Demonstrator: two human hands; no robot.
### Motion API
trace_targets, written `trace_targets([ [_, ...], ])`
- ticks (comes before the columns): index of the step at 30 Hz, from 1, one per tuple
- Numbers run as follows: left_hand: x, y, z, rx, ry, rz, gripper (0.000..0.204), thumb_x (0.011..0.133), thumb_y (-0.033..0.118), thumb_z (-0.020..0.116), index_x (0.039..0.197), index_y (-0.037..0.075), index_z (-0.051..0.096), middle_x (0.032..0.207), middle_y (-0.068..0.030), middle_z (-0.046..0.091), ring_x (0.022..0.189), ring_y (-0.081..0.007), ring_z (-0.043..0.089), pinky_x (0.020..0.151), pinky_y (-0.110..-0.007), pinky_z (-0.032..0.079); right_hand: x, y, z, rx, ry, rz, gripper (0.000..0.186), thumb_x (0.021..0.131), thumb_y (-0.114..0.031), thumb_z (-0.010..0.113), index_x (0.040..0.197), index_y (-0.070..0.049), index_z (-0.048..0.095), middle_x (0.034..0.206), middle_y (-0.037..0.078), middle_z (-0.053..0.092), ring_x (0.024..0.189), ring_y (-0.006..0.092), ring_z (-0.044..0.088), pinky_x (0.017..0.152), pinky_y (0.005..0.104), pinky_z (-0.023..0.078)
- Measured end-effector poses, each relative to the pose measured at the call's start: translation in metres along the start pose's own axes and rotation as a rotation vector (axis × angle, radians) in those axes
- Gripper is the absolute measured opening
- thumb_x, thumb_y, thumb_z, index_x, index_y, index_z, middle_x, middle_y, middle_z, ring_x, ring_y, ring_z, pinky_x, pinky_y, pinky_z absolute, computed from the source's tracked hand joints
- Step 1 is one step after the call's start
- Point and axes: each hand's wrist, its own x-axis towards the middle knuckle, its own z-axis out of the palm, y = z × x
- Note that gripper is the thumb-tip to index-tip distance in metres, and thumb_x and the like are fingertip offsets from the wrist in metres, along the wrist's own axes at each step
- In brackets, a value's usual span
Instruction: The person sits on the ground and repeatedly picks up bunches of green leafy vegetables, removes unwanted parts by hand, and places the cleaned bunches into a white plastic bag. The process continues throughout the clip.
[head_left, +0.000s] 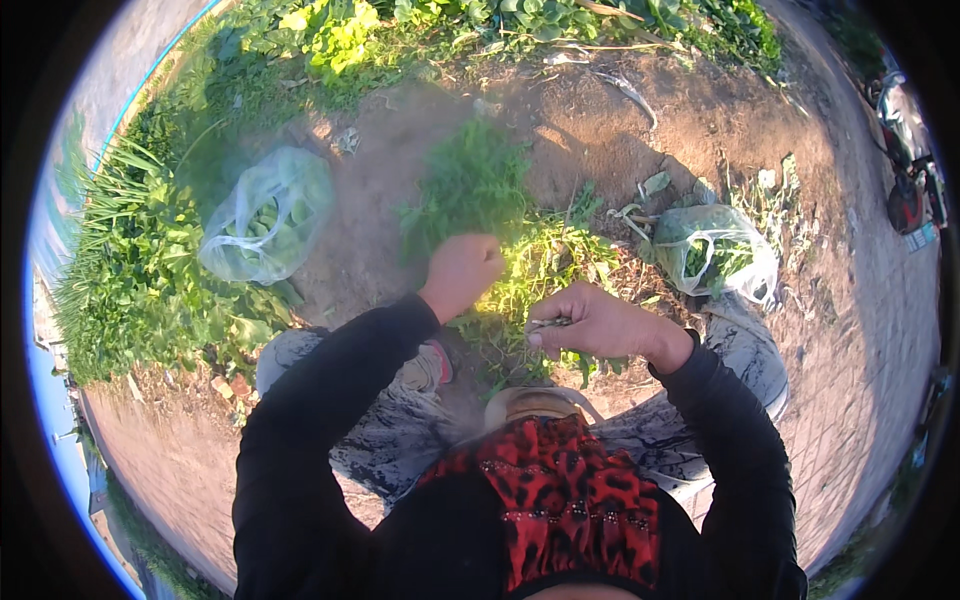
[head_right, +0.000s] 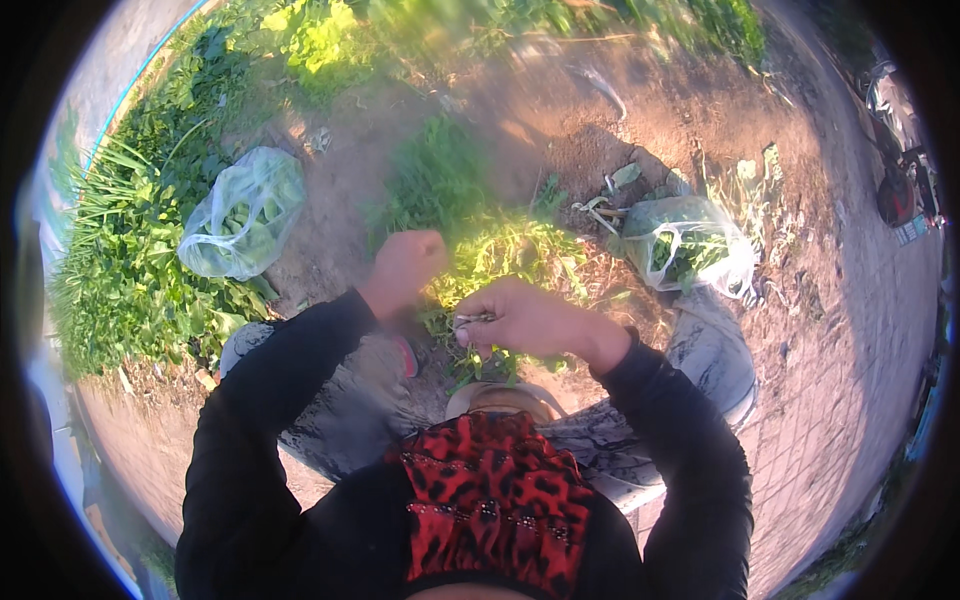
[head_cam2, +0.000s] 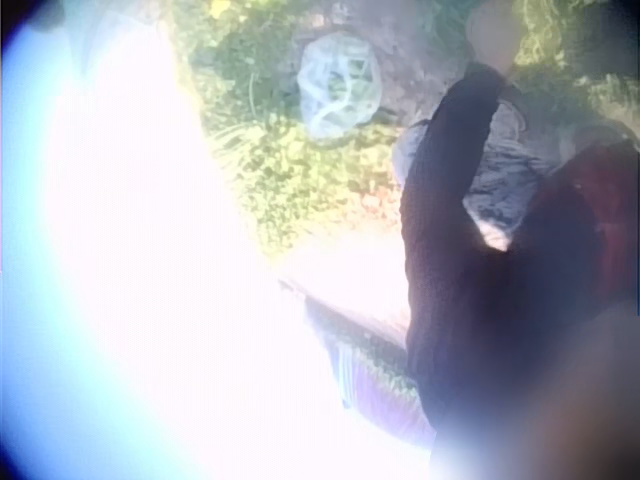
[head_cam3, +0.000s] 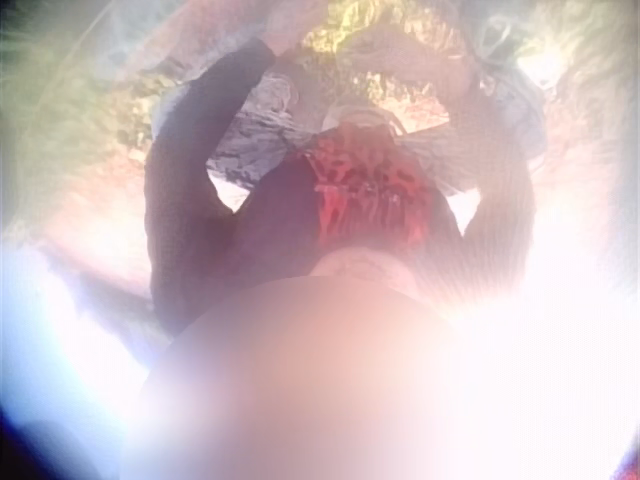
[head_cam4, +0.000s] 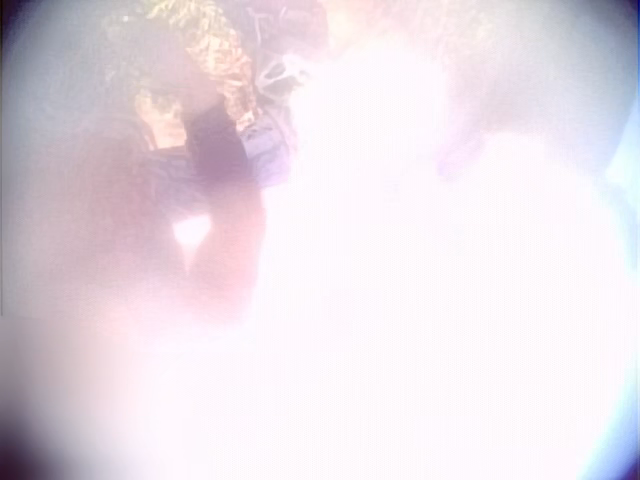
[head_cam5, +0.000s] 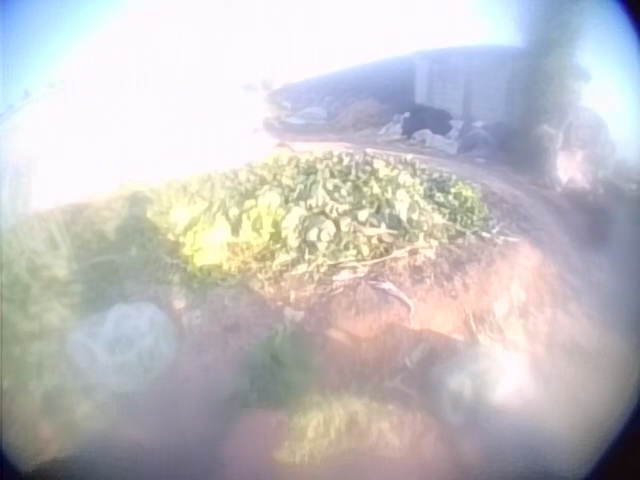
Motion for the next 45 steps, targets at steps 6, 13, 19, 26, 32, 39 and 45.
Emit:
trace_targets([
  [6,-0.013,-0.065,0.068,0.079,-0.21,0.211,0.014,0.078,0.023,0.06,0.083,0.01,0.064,0.079,-0.0134,0.065,0.08,-0.0348,0.063,0.069,-0.045,0.05,0.0,0.008,0.027,-0.666,0.281,-0.067,0.012,0.08,-0.022,0.067,0.083,-0.011,0.065,0.083,0.008,0.056,0.077,0.0271,0.061,0.066,0.0379,0.049],
  [13,0.079,-0.048,0.105,0.023,0.196,-0.451,0.031,0.083,0.031,0.062,0.1,0.006,0.064,0.099,-0.0179,0.066,0.092,-0.0359,0.063,0.08,-0.042,0.048,0.001,-0.005,0.031,-0.772,0.387,0.054,0.014,0.074,-0.017,0.063,0.084,-0.007,0.063,0.082,0.011,0.059,0.076,0.0303,0.063,0.064,0.0418,0.051],
  [19,0.119,-0.053,0.122,0.128,0.275,-0.558,0.027,0.079,0.03,0.064,0.09,0.006,0.068,0.089,-0.0177,0.068,0.087,-0.0341,0.065,0.076,-0.042,0.049,-0.004,-0.005,0.026,-0.735,0.418,0.09,0.013,0.071,-0.018,0.063,0.077,-0.007,0.061,0.082,0.01,0.056,0.079,0.029,0.062,0.066,0.042,0.05],
  [26,0.138,-0.077,0.057,0.015,0.155,-0.212,0.018,0.086,0.016,0.056,0.095,0.006,0.067,0.094,-0.0186,0.067,0.091,-0.0362,0.063,0.08,-0.044,0.05,-0.026,-0.038,-0.027,-0.981,0.863,0.061,0.008,0.071,-0.016,0.061,0.076,-0.009,0.059,0.077,0.01,0.059,0.072,0.03,0.063,0.061,0.0409,0.052],
  [32,0.124,-0.056,0.091,0.436,-0.023,-0.138,0.023,0.087,0.019,0.055,0.105,0.009,0.065,0.098,-0.017,0.067,0.09,-0.0356,0.065,0.079,-0.042,0.051,-0.057,-0.071,-0.07,-0.776,1.212,-0.012,0.016,0.074,-0.018,0.069,0.077,-0.004,0.063,0.072,0.015,0.062,0.07,0.0333,0.064,0.063,0.0393,0.05],
  [39,0.143,-0.032,0.005,0.618,0.19,-0.007,0.015,0.081,0.014,0.055,0.089,0.009,0.067,0.086,-0.0161,0.065,0.081,-0.0339,0.064,0.07,-0.043,0.051,-0.055,-0.064,-0.083,-0.729,1.177,-0.004,0.017,0.08,-0.014,0.067,0.093,-0.004,0.063,0.08,0.015,0.066,0.075,0.0296,0.066,0.067,0.036,0.051],
  [45,0.113,0.012,-0.107,0.633,0.689,0.391,0.007,0.072,0.005,0.06,0.076,0.005,0.066,0.09,-0.0173,0.064,0.08,-0.0369,0.06,0.068,-0.043,0.049,-0.054,-0.057,-0.088,-0.539,1.212,-0.141,0.013,0.086,-0.011,0.061,0.096,-0.003,0.065,0.079,0.01,0.065,0.07,0.0153,0.062,0.068,0.0295,0.049],
])
